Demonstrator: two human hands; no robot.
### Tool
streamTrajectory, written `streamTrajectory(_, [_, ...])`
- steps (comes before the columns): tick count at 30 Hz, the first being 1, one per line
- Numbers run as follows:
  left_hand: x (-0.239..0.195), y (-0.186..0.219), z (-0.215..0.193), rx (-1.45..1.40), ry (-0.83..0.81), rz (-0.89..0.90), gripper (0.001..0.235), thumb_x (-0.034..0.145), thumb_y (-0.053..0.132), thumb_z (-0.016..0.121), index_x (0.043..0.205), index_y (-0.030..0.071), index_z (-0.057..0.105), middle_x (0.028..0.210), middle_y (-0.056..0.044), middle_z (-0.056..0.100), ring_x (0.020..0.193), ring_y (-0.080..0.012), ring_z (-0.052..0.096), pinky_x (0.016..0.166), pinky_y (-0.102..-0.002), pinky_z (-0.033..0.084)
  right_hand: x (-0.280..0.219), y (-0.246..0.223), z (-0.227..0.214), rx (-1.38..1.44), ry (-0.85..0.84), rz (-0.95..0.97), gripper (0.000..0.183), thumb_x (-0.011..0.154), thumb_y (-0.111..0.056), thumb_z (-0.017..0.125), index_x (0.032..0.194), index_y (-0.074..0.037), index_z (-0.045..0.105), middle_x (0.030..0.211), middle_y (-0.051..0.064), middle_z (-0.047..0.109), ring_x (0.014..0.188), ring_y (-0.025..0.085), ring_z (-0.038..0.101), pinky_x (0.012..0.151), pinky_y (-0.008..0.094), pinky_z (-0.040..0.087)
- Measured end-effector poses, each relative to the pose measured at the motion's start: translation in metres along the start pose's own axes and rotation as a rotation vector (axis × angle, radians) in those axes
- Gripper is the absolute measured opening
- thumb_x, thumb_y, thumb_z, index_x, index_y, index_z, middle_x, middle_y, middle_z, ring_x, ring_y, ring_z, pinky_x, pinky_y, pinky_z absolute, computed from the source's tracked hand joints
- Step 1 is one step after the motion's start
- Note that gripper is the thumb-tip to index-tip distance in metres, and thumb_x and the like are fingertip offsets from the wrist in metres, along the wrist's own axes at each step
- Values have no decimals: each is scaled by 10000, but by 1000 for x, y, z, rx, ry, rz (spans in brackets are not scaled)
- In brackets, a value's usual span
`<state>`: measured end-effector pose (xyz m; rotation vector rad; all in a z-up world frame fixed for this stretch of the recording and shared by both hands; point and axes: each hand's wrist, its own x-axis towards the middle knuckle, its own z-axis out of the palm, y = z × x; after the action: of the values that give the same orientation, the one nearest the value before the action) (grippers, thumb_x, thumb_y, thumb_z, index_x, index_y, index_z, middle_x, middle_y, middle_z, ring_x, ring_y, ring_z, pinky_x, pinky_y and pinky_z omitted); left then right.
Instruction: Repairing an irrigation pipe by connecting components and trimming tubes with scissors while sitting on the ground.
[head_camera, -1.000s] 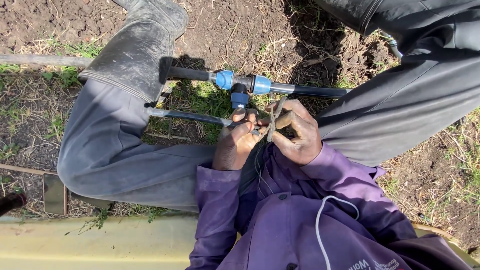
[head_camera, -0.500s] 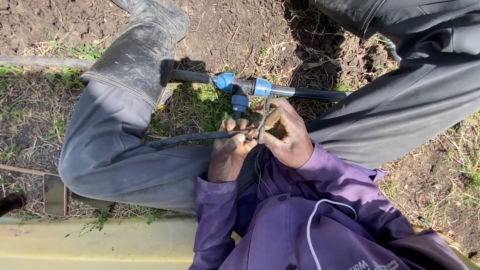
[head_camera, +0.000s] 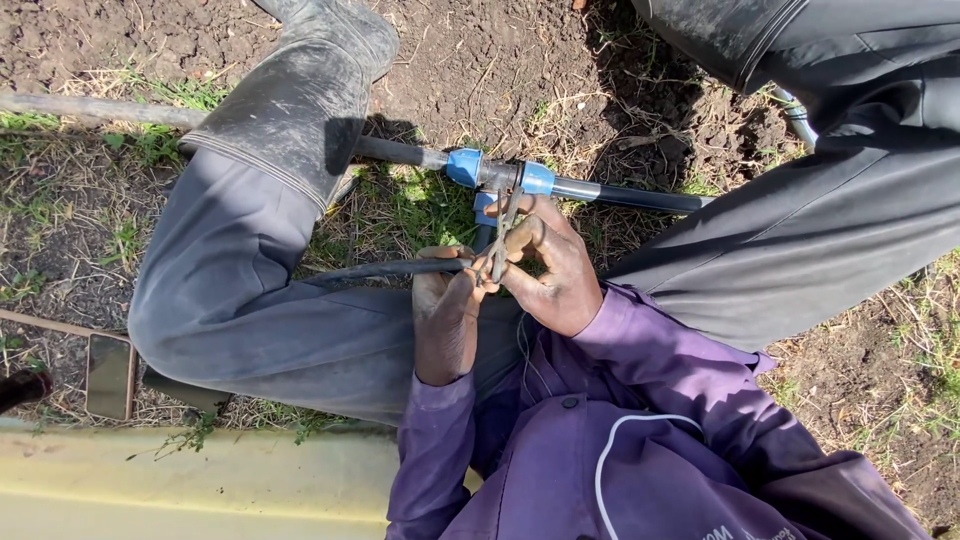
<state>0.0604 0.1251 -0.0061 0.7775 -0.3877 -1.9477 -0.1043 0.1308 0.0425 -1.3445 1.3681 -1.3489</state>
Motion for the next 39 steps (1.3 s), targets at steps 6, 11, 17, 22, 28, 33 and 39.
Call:
streamTrajectory(6, [-3, -1, -2, 257, 93, 20, 252, 1048, 82, 599, 1267, -3, 509, 1067, -77, 587, 881, -117, 530, 767, -293, 459, 9, 0, 7, -94, -15, -8, 299, 894, -95, 853, 921, -62, 557, 1337, 147, 611, 933, 193, 660, 759, 319, 551])
streamTrajectory(11, [-5, 21, 15, 561, 163, 136, 236, 1140, 208, 476, 1164, -15, 552, 960, -48, 564, 831, -95, 510, 737, -278, 443, 32, -3, 20, -103, -88, -187, 250, 936, -60, 757, 1060, -41, 541, 1366, 138, 579, 1141, 268, 631, 948, 364, 543])
streamTrajectory(17, [-8, 74, 38, 1259, 273, 264, 291, 1080, 203, 427, 1113, 19, 649, 863, -111, 616, 784, -243, 578, 704, -407, 441, 56, -27, 29, -56, -191, -202, 323, 892, -77, 772, 1141, -12, 576, 1332, 122, 583, 1167, 274, 639, 971, 359, 541])
streamTrajectory(22, [-27, 100, 54, 1802, 102, 499, 205, 1015, 127, 480, 1076, 43, 657, 1028, -162, 616, 1007, -368, 567, 814, -490, 388, 57, -45, 27, -42, -216, -68, 460, 859, -170, 876, 1214, 3, 640, 1179, 104, 627, 1026, 236, 655, 896, 355, 549])
streamTrajectory(28, [-42, 123, 72, 1970, 200, 372, 181, 982, 162, 546, 990, 51, 688, 976, -122, 598, 945, -337, 526, 870, -506, 334, 55, -38, 40, -72, -200, -321, 356, 900, -130, 863, 1143, -28, 623, 1191, 60, 636, 1165, 253, 662, 948, 341, 574])
streamTrajectory(33, [-36, 139, 79, 1969, 232, 776, 251, 989, 166, 547, 1130, -16, 647, 1304, -259, 475, 1174, -448, 483, 1017, -517, 332, 72, -56, 48, -38, -183, -315, 343, 909, -132, 853, 1093, -44, 576, 1241, 107, 575, 1148, 260, 643, 971, 364, 569])
streamTrajectory(39, [1, 119, 11, 1110, 98, 354, 342, 1023, 237, 447, 1202, 10, 629, 1118, -105, 609, 970, -189, 524, 918, -332, 429, 78, -32, 43, 125, -200, -34, 299, 972, -148, 809, 1069, -49, 544, 1090, 53, 541, 985, 151, 674, 907, 290, 605])
